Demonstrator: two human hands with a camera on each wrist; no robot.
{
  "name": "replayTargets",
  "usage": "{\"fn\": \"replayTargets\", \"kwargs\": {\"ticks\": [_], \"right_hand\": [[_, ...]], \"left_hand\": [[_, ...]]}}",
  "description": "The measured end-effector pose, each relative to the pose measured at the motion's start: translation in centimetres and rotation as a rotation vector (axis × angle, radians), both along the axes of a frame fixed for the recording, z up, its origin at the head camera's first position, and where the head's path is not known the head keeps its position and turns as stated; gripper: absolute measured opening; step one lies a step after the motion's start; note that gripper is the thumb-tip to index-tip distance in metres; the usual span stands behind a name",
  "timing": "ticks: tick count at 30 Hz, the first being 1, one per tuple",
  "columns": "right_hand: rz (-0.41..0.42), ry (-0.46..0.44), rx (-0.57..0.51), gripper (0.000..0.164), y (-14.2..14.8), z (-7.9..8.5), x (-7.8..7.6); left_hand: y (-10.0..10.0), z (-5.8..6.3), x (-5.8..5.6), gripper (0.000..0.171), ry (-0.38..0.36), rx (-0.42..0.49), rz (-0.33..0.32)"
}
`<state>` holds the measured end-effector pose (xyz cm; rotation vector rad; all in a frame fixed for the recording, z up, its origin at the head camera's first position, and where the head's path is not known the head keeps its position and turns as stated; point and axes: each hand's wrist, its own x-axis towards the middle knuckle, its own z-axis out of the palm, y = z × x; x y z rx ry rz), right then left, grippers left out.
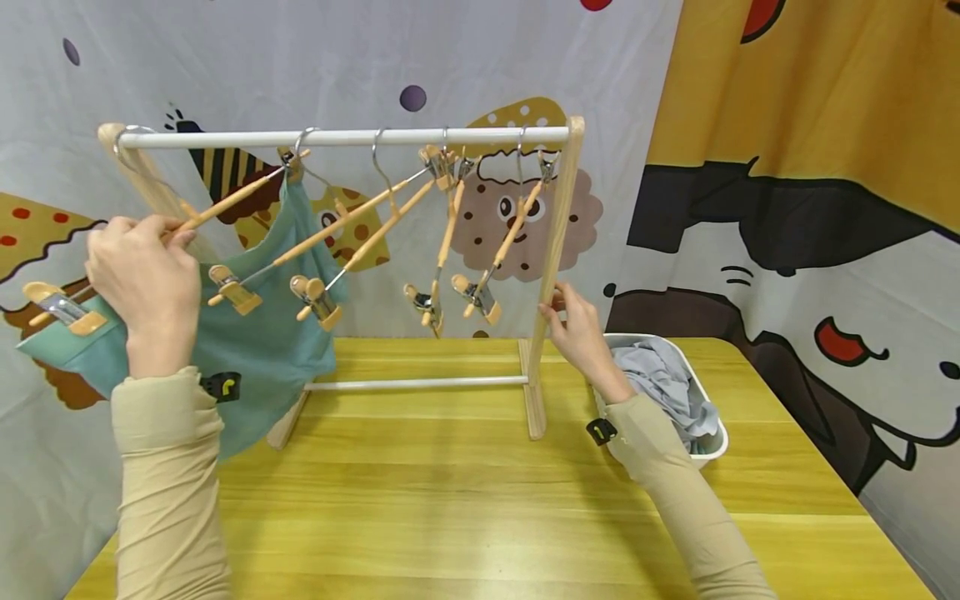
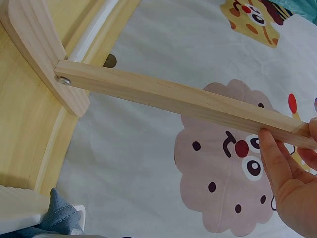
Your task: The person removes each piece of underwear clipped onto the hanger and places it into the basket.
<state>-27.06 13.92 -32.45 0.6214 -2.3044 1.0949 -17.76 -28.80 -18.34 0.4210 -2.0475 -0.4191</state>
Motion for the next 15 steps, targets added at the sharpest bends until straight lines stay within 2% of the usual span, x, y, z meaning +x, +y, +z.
{"fn": "replayTargets", "kwargs": {"ticks": [9,15], "right_hand": [[0.002,0.002,0.005,0.032,0.1,-0.03,-0.05],[0.007,0.011,0.002,0.032,0.12,-0.05,-0.08]], "left_hand": [[0.61,0.3,0.5,0.036,0.132,0.006,0.003],[0.85,-0.21,0.96,0.038,0.146,0.008,0.002]]}}
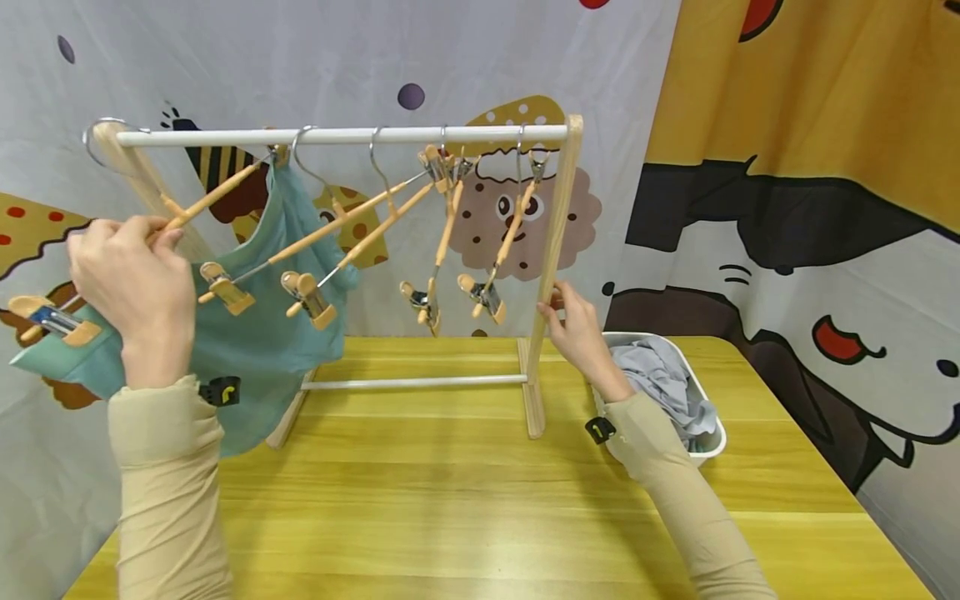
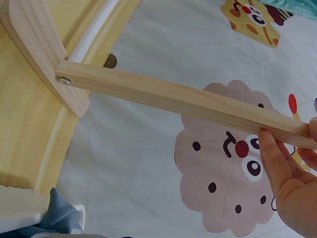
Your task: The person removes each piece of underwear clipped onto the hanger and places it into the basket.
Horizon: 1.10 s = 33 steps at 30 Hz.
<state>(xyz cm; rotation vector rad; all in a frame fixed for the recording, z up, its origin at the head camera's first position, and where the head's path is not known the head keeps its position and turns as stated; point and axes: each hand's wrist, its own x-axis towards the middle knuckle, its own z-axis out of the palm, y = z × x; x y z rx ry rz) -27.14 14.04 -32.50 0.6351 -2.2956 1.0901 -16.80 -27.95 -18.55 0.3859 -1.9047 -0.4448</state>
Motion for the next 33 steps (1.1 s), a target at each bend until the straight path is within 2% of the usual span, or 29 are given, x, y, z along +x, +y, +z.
{"fn": "replayTargets", "kwargs": {"ticks": [13,21,29,33], "right_hand": [[0.009,-0.014,-0.012,0.03,-0.1,0.1,0.1],[0.003,-0.002,-0.009,0.03,-0.1,0.3,0.2],[-0.002,-0.033,-0.018,0.031,0.0,0.2,0.3],[0.004,-0.057,-0.019,0.031,0.0,0.1,0.4]], "left_hand": [[0.5,-3.3,0.6,0.032,-0.016,0.004,-0.007],[1.3,-5.6,0.7,0.028,0.013,-0.078,-0.008],[2.9,-7.6,1.0,0.02,-0.043,-0.061,-0.053],[3.9,-8.2,1.1,0.025,-0.073,-0.048,-0.079]]}}
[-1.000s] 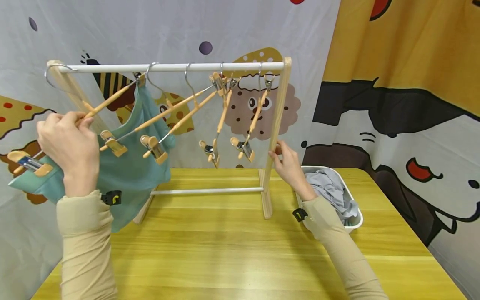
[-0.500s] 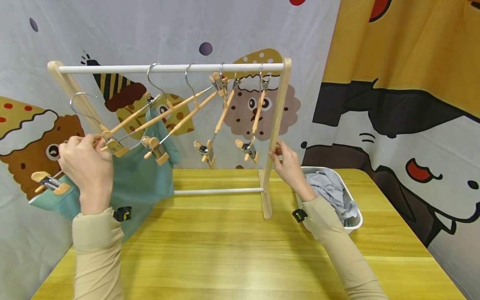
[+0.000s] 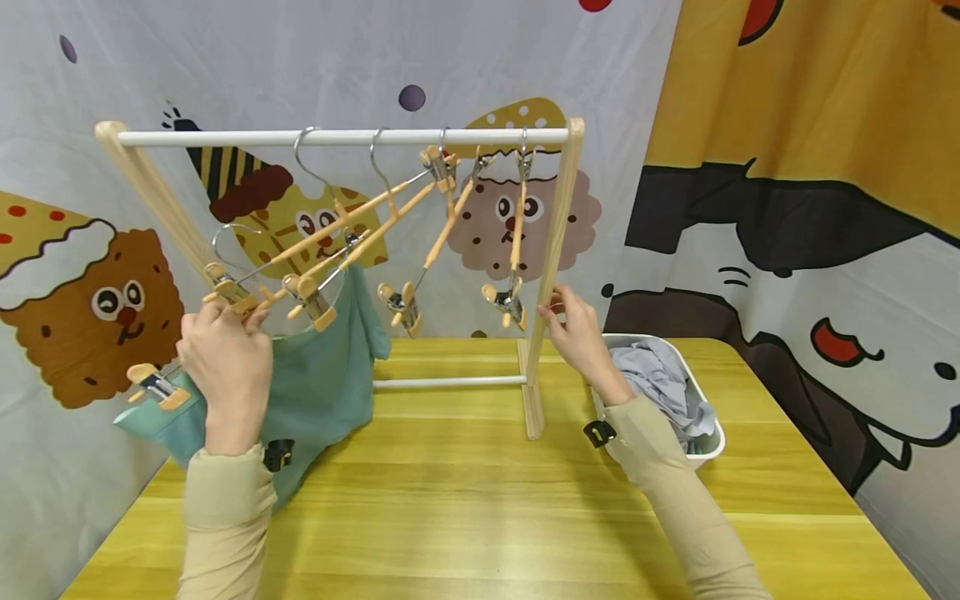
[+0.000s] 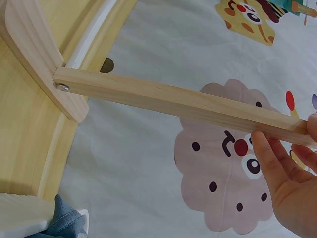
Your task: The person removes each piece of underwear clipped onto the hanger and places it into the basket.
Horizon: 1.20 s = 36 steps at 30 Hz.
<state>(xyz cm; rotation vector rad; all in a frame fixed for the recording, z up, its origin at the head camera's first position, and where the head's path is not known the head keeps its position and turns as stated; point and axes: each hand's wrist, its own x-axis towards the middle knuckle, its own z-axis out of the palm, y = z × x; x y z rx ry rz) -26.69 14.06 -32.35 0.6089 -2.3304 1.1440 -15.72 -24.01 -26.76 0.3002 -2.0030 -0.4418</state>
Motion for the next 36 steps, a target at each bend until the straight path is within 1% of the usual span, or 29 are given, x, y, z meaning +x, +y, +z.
{"fn": "replayTargets", "kwargs": {"ticks": [3,6,9,14,17,21,25,29,33,36], "right_hand": [[0.002,-0.009,0.004,0.031,0.1,-0.1,0.1],[0.004,-0.008,0.006,0.033,0.1,-0.1,0.2],[0.007,-0.013,0.011,0.036,0.1,-0.2,0.4],[0.006,-0.025,0.013,0.039,0.0,-0.2,0.8],[-0.006,-0.008,0.01,0.04,-0.1,-0.2,1.2],[-0.05,0.056,0.027,0.04,-0.3,-0.2,2.0],[-0.102,0.138,0.063,0.038,-0.4,-0.2,2.9],[-0.129,0.195,0.086,0.036,-0.5,0.0,3.8],[-0.113,0.241,0.08,0.035,-0.7,0.3,4.6],[-0.067,0.292,0.081,0.036,-0.8,0.5,5.1]], "left_hand": [[0.8,-0.5,0.1,0.026,-0.026,-0.001,-0.008],[1.4,-0.9,0.1,0.023,-0.04,-0.03,-0.019],[1.8,-1.4,0.0,0.019,-0.042,-0.052,-0.041],[2.6,-2.2,-0.1,0.015,-0.036,-0.064,-0.086],[3.2,-2.7,-0.2,0.014,-0.023,-0.085,-0.116],[4.1,-3.2,-0.1,0.015,-0.014,-0.112,-0.174],[5.3,-3.7,0.1,0.013,-0.028,-0.144,-0.227],[6.3,-4.0,0.5,0.01,-0.048,-0.147,-0.278],[7.2,-4.1,0.9,0.008,-0.084,-0.147,-0.322],[7.9,-4.2,1.1,0.009,-0.099,-0.176,-0.367]]}}
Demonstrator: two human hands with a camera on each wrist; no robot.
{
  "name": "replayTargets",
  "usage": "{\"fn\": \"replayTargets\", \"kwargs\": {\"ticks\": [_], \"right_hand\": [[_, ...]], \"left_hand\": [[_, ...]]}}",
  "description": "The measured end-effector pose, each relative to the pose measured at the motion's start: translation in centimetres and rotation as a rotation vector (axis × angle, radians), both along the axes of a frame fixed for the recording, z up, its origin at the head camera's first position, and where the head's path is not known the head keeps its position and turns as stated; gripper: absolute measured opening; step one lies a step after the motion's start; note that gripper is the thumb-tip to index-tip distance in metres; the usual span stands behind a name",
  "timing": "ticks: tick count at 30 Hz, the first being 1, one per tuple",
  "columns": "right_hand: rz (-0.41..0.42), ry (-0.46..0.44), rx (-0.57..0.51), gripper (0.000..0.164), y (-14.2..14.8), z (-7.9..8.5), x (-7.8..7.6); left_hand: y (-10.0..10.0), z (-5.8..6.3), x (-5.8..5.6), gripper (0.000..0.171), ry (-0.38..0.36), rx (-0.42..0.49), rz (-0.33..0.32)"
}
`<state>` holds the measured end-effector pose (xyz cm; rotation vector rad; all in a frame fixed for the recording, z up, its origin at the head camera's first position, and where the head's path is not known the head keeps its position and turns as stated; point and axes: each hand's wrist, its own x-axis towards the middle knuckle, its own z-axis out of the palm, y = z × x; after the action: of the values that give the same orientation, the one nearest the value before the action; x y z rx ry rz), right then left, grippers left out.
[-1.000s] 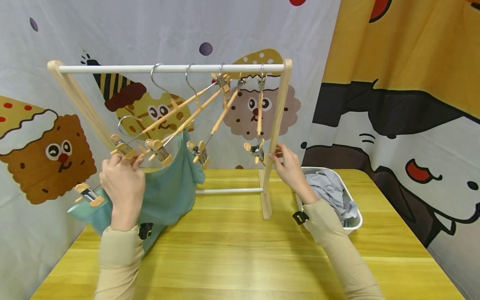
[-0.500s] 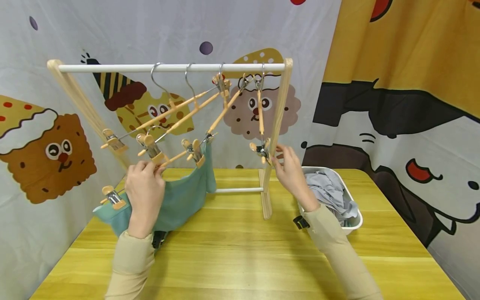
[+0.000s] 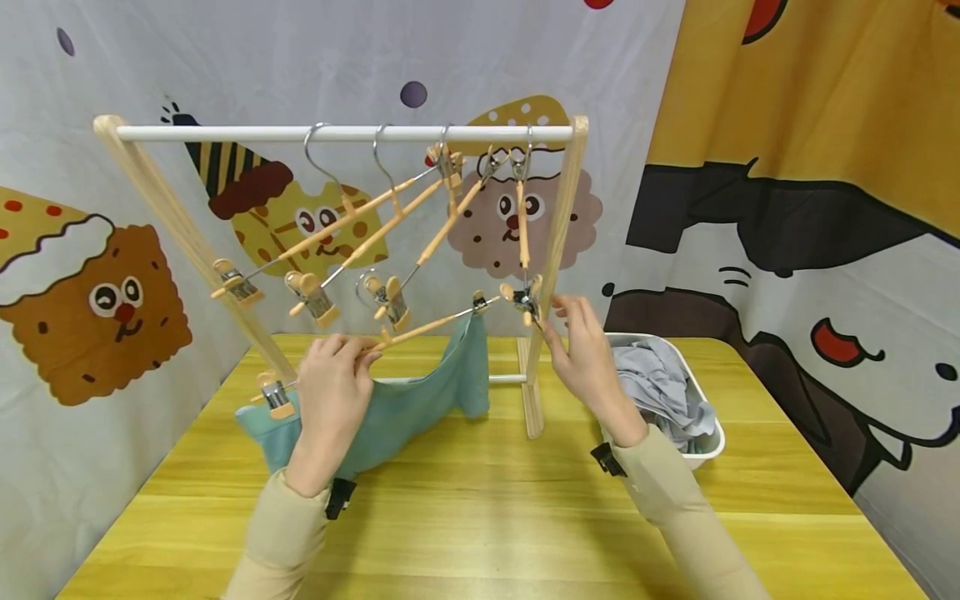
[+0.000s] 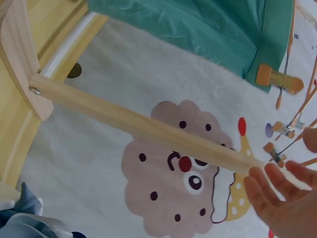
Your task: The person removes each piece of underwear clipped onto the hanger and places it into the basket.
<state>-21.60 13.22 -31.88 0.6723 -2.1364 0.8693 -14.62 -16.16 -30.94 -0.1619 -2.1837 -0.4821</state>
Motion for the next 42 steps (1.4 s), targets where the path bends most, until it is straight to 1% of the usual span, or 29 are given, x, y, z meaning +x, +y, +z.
{"fn": "replayTargets", "kwargs": {"ticks": [6,11,14,17,21,24,27,34,42], "right_hand": [[0.126,0.091,0.098,0.048,0.1,-0.1,1.1],[0.164,0.144,0.153,0.061,0.1,-0.3,1.7],[0.182,0.191,0.15,0.06,0.2,-0.2,1.9],[0.229,0.227,0.11,0.053,0.2,-0.1,1.9],[0.273,0.27,0.066,0.043,0.3,0.0,2.0],[0.279,0.289,0.064,0.04,0.4,0.1,2.2],[0.288,0.298,0.06,0.04,0.4,0.2,2.4],[0.305,0.312,0.037,0.043,0.5,0.3,2.6],[0.312,0.285,0.022,0.042,0.5,0.5,3.0]], "left_hand": [[1.2,-0.3,0.3,0.009,0.024,-0.043,-0.107],[2.0,-0.4,0.4,0.004,0.079,-0.061,-0.187],[2.4,-0.4,0.5,0.004,0.091,-0.067,-0.224],[2.7,-0.4,0.6,0.004,0.084,-0.068,-0.248],[3.0,-0.2,0.9,0.003,0.073,-0.061,-0.264],[3.1,-0.2,1.1,0.004,0.067,-0.053,-0.269],[3.2,-0.2,1.2,0.003,0.073,-0.048,-0.27],[3.3,-0.2,1.5,0.008,0.117,-0.047,-0.28],[3.3,0.0,1.8,0.009,0.124,-0.052,-0.281]]}}
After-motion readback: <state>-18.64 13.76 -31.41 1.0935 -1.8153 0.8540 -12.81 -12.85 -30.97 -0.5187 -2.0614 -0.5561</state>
